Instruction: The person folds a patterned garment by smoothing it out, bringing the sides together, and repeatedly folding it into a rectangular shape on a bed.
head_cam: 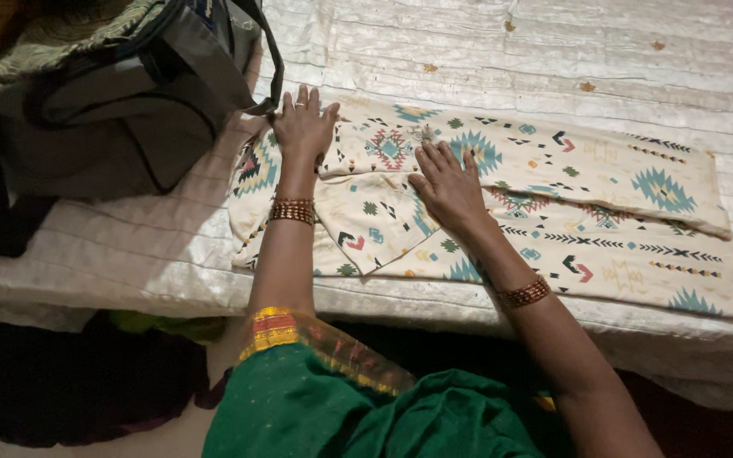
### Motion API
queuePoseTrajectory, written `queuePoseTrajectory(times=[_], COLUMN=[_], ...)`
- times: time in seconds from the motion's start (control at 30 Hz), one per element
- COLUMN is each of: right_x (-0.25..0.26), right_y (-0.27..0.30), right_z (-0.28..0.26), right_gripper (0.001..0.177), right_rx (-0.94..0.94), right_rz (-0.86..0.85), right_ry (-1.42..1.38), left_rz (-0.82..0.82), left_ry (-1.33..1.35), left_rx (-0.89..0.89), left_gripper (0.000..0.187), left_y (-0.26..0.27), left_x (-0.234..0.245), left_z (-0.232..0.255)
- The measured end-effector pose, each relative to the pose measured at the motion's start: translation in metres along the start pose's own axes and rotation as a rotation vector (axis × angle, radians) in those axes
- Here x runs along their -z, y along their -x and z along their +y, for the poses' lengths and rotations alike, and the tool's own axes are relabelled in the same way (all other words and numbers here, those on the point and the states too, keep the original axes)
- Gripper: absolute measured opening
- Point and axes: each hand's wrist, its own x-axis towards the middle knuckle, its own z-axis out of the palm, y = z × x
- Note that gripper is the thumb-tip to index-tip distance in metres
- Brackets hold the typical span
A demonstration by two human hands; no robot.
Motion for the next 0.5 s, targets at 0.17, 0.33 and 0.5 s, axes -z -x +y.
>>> queuePoseTrajectory(times=[0.17,0.33,0.5], right_x=[0.001,-0.001,-0.002], right_y=[0.0,-0.001,-0.001], right_z=[-0.001,-0.002,-0.002], right_gripper=[0.066,0.068,0.069], right_rx=[0.007,-0.013,-0.023], right_rz=[0.004,-0.014,-0.024], right_ry=[-0.004,0.008,0.021], left_rz=[0.021,-0.138,-0.05], left_ry=[0.053,0.044,-0.039], left_rx=[-0.042,-0.326,-0.252], left_gripper=[0.082,0.078,0.07], left_y=[0.048,0.115,0.095], left_x=[0.021,0.013,0.007], left_z=[0.024,0.052,0.013])
